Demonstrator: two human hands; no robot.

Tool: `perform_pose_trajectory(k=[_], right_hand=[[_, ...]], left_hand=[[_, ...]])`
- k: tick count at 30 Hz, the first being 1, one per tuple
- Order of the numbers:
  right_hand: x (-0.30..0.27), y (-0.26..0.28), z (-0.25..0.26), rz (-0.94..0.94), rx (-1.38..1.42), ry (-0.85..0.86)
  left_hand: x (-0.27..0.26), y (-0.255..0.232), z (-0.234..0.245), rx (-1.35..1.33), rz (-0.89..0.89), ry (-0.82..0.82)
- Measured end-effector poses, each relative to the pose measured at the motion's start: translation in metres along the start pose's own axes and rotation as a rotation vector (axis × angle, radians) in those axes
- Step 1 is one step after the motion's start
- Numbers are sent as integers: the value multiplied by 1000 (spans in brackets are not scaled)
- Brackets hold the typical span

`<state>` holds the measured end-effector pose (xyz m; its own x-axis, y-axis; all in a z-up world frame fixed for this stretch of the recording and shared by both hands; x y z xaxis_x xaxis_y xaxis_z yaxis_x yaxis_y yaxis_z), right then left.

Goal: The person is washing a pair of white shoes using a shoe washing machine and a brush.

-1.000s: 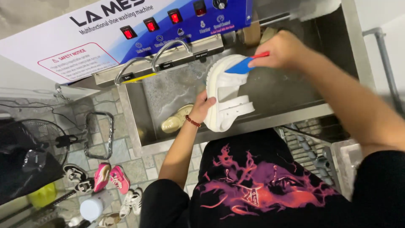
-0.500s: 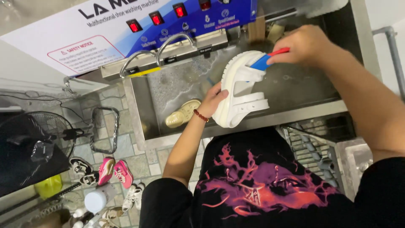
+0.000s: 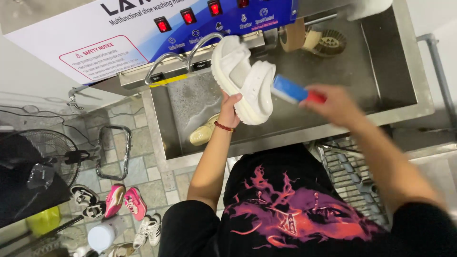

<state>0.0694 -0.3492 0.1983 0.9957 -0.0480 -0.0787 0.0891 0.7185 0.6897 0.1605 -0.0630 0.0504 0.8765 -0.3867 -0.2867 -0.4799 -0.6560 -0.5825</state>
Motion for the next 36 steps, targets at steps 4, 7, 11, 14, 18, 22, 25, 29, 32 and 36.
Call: perform_pose_trajectory(k=[4,7,11,14,18,22,25,29,32,36], right_hand=[[-18,42,-51,70,273,-61],[-5,59,-74,93,180,-199],[21,81,-80,212,-32,-476],[-14,106,-66,185,33,-277],[15,43,-95,226,-158,-252],[11,49,-88,280,-34,-296],[31,8,-110,154,-159,-245],[34,59,-74,201,38,-300],[-11,15,-96,219,-167,-144],[21,-57,-154,-22,-237,-9]], left_hand=[[10,21,14,98,-72,18],[16,33,14,274,-196,13],[-5,3,-34,370,-356,136],[8,-5,-21,221,-310,45],[8,28,-10,316,-231,21],[19,19,-13,337,-269,-6],[21,46,-6,358,-239,-71],[13,50,-7,541,-255,-75],[7,52,-8,282,-266,-60],[-25,88,3,456,-259,-232]])
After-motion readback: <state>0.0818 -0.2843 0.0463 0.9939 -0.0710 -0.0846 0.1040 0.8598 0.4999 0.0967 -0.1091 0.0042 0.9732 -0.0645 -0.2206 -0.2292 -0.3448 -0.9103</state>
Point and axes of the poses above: each hand's wrist, its own x-axis towards the middle knuckle, its own z-axis out of the back of the hand, y = z × x, the point moved 3 cm from there along x, towards the middle knuckle, and after that the axes turned 4 degrees about -y, right-handed, at the moved point
